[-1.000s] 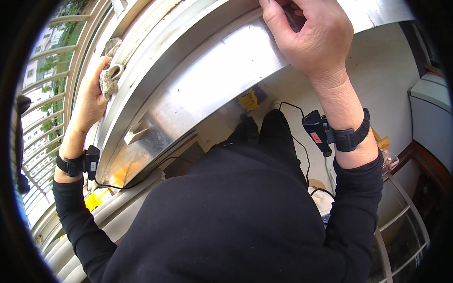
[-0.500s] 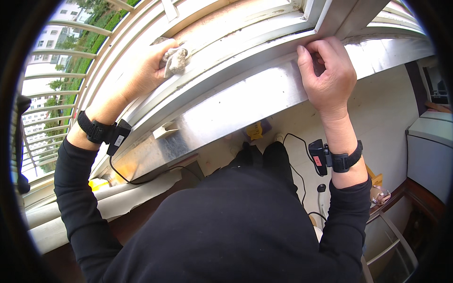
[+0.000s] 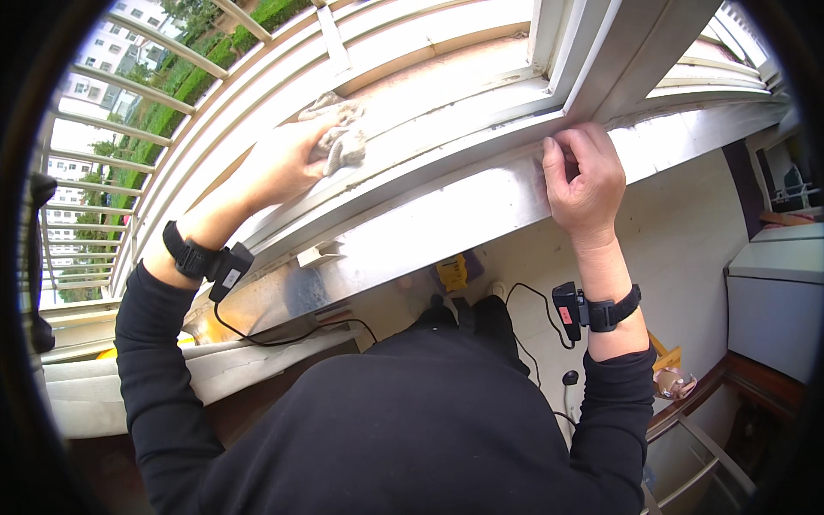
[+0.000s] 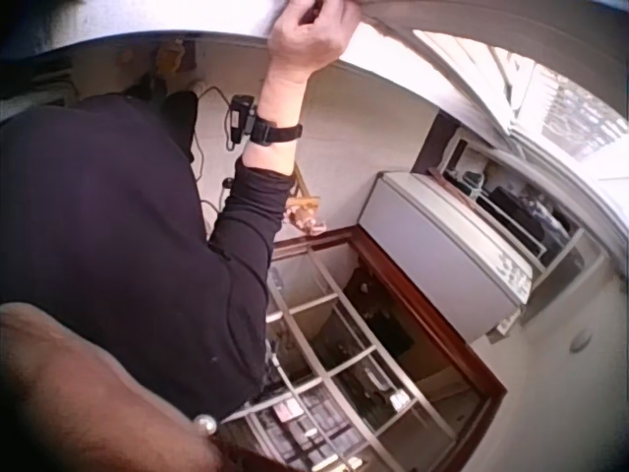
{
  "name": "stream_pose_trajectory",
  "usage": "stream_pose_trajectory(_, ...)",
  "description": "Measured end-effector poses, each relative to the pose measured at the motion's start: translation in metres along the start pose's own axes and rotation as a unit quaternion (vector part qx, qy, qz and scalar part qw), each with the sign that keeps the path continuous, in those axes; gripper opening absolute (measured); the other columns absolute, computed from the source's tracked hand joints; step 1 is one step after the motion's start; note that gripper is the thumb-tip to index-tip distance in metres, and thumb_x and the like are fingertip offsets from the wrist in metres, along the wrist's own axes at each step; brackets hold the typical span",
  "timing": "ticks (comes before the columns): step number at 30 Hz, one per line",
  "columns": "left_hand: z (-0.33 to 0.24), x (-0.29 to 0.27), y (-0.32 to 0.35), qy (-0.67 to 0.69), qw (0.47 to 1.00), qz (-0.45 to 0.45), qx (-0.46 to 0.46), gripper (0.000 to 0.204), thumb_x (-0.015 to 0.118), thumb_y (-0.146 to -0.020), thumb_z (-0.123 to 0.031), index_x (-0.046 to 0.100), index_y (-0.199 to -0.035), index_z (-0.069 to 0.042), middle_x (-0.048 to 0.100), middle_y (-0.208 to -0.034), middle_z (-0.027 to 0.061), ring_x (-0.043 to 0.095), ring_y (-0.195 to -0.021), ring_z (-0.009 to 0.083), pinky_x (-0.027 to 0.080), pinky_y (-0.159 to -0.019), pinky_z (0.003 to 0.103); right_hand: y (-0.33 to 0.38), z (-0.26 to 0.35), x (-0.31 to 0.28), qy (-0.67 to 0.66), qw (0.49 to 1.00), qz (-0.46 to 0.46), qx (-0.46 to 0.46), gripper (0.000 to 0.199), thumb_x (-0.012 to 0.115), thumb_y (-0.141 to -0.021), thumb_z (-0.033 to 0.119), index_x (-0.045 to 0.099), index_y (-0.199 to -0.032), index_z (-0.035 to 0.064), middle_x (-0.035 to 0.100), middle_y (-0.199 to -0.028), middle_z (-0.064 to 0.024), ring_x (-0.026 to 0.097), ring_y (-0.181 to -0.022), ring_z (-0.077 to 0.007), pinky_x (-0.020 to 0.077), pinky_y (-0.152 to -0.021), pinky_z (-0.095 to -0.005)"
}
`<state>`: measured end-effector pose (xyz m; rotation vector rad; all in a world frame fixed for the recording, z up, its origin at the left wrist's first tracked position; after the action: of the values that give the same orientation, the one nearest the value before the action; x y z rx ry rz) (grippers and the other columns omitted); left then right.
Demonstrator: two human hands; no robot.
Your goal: The person wipes the exterior window frame and sill with a cloth, then moves to a utility area and washes the cloth in a yellow basin of water.
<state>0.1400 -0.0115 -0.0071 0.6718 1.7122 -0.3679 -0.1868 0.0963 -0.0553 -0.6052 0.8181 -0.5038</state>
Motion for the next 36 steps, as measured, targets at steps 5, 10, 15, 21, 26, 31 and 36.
stream_pose_trajectory(5,0.044,-0.023,0.07,0.044,0.993,0.054,-0.091,0.035,0.068,-0.088,-0.018,0.06,-0.121,-0.01,0.068,-0.101,0.0175,0.066,-0.095,0.0356,0.052,-0.084,0.04,-0.001,0.002,-0.001,0.007,1.0,0.005,-0.016,0.011,0.068,-0.087,0.008,0.063,-0.08,0.0022,0.058,-0.076,-0.007,0.057,-0.062,-0.0205,0.0453,-0.055,-0.0304)
stream_pose_trajectory(10,0.098,-0.042,0.143,0.044,0.985,0.086,-0.143,0.038,0.066,-0.089,-0.015,0.059,-0.125,-0.009,0.066,-0.115,0.0191,0.064,-0.106,0.0369,0.051,-0.09,0.041,-0.001,0.005,-0.002,-0.002,1.0,0.024,-0.018,0.004,0.065,-0.087,0.003,0.065,-0.086,-0.0014,0.061,-0.084,-0.0093,0.059,-0.065,-0.0202,0.0477,-0.059,-0.0297)
stream_pose_trajectory(15,0.157,-0.048,0.217,-0.008,0.978,0.093,-0.185,0.036,0.062,-0.089,-0.012,0.058,-0.124,-0.005,0.064,-0.116,0.0205,0.06,-0.108,0.0388,0.05,-0.091,0.043,0.0,0.007,-0.001,0.005,0.998,0.046,-0.029,0.008,0.061,-0.091,0.004,0.064,-0.091,-0.0034,0.062,-0.089,-0.0133,0.06,-0.08,-0.0284,0.0485,-0.073,-0.0348)
stream_pose_trajectory(21,0.206,-0.073,0.274,0.071,0.963,0.078,-0.248,0.035,0.055,-0.083,0.005,0.061,-0.116,-0.002,0.067,-0.103,0.0201,0.064,-0.09,0.0339,0.051,-0.085,0.036,0.003,-0.001,0.002,0.021,0.997,0.072,-0.036,0.009,0.057,-0.096,0.004,0.061,-0.096,-0.0041,0.06,-0.093,-0.0142,0.059,-0.084,-0.0291,0.0478,-0.078,-0.0341)
stream_pose_trajectory(26,0.22,-0.117,0.29,0.233,0.886,-0.255,-0.308,0.027,0.049,-0.096,0.008,0.06,-0.119,0.001,0.062,-0.101,-0.0025,0.054,-0.093,0.0065,0.046,-0.087,0.021,0.008,-0.012,0.001,0.004,0.995,0.089,-0.033,0.011,0.053,-0.098,0.002,0.061,-0.101,-0.0059,0.06,-0.098,-0.0147,0.058,-0.091,-0.0269,0.0461,-0.085,-0.0325)
stream_pose_trajectory(31,0.2,-0.128,0.283,0.176,0.845,-0.46,-0.208,0.032,0.051,-0.097,0.007,0.061,-0.126,-0.001,0.065,-0.112,0.0014,0.058,-0.103,0.0083,0.045,-0.093,0.022,0.01,-0.021,0.0,0.01,0.993,0.106,-0.043,0.015,0.05,-0.1,0.001,0.061,-0.106,-0.0082,0.06,-0.102,-0.0145,0.058,-0.094,-0.0253,0.0461,-0.088,-0.0332)
stream_pose_trajectory(36,0.17,-0.155,0.285,0.02,0.814,-0.564,-0.138,0.036,0.052,-0.089,0.012,0.066,-0.118,-0.003,0.068,-0.109,0.0012,0.063,-0.096,0.0117,0.05,-0.088,0.025,0.013,-0.028,-0.002,0.003,0.995,0.094,-0.039,0.015,0.05,-0.101,0.001,0.06,-0.107,-0.009,0.061,-0.104,-0.0152,0.058,-0.096,-0.026,0.0455,-0.09,-0.0332)
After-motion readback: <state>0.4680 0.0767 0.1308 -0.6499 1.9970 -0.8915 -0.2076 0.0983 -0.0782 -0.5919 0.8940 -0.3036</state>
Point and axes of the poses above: each hand's wrist, its own y-axis away from the middle knuckle, its own x-axis out of the palm, z = x × y, the point moved 3 cm from there along -y, towards the middle knuckle
